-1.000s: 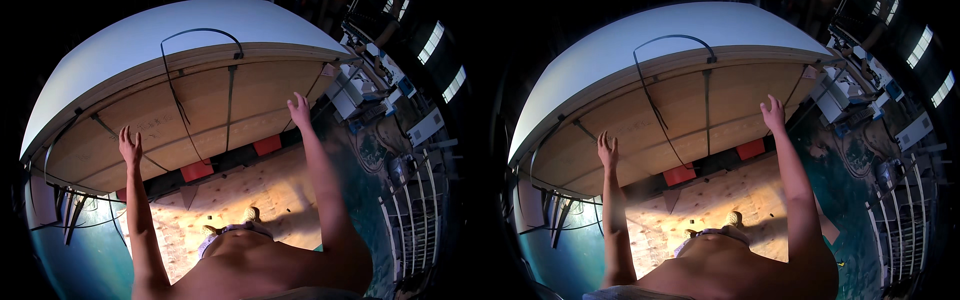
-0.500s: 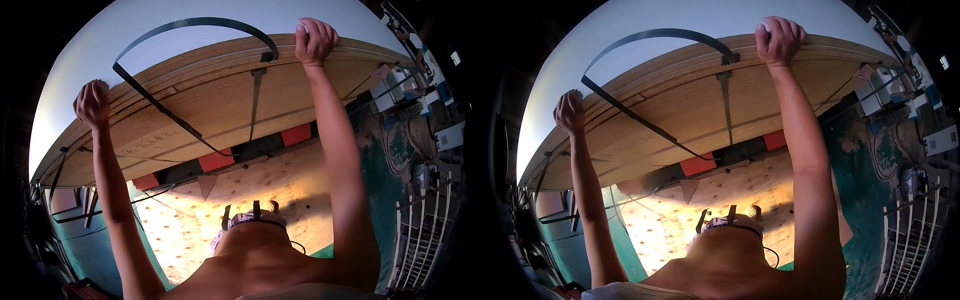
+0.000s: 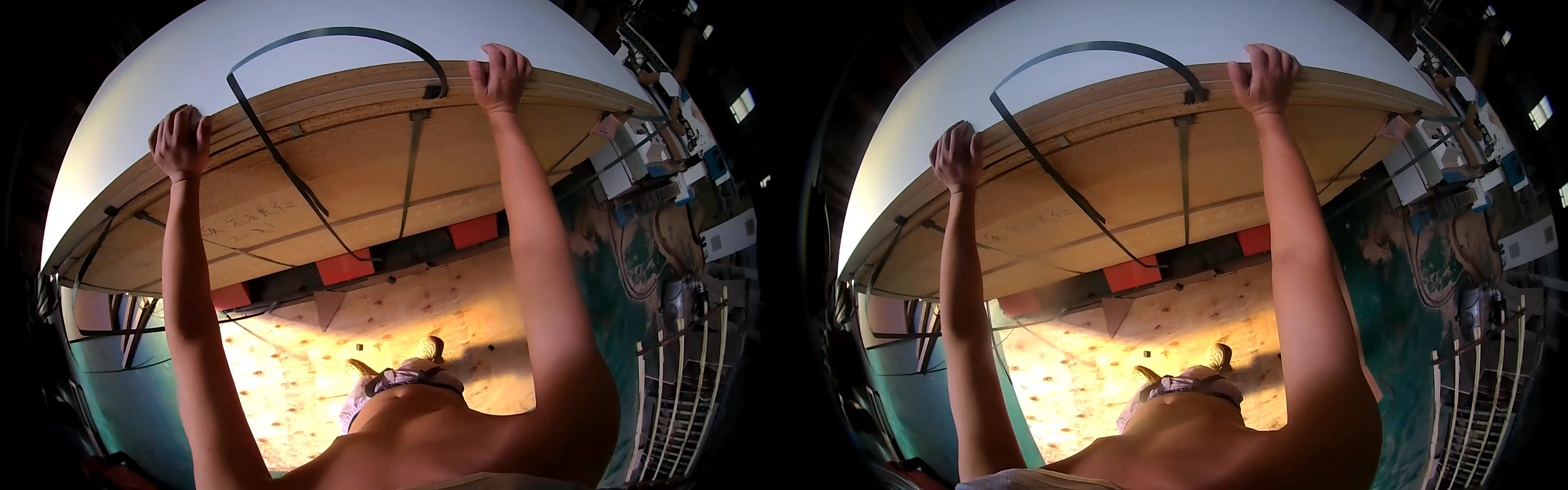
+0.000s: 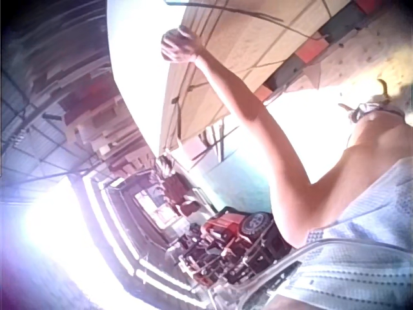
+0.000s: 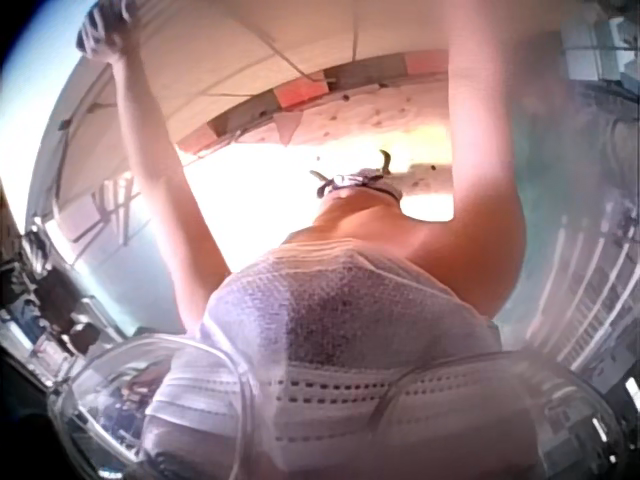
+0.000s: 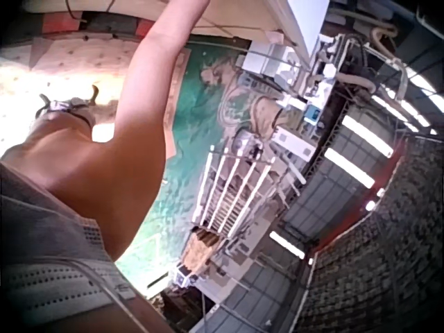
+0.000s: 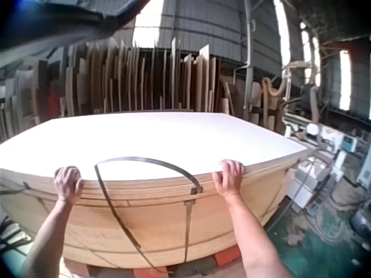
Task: The person uses two plastic straps to lift and stabilize a stack of large white curved panels, then walks across a workshop to a sorting table where they wipe down and sort several smaller white wooden components by hand.
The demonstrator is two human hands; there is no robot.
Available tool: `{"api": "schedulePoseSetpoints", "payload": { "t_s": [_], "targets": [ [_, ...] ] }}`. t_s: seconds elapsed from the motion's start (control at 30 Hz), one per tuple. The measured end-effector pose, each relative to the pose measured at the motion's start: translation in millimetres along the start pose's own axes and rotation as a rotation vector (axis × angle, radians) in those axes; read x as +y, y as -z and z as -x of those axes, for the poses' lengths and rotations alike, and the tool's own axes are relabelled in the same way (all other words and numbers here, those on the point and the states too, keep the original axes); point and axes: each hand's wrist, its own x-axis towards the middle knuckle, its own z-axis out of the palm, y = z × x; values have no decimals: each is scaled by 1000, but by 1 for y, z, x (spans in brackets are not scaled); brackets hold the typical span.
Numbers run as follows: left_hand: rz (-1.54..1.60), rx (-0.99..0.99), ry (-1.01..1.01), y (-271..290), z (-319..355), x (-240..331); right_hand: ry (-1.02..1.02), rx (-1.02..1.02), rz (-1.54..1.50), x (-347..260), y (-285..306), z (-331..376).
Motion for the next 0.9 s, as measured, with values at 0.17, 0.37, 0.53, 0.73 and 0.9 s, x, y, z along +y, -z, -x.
{"api": "schedulePoseSetpoints", "payload": {
  "t_s": [0.17, 0.37, 0.53, 0.73, 0.9],
  "targets": [
    [-72, 32, 20, 2, 1, -4, 0, 45, 18, -6, 3, -4],
    [-95, 83, 26, -4, 3, -1, 19, 67, 34, -5, -2, -1],
    [-21, 65, 65, -6, 0, 0, 26, 73, 32, 0, -2, -1],
    [-7, 21, 73, -2, 0, 5, 23, 74, 25, 0, 0, 0],
    [-32, 43, 78, -6, 2, 0, 21, 82, 13, -2, -1, -1]
  ]
}}
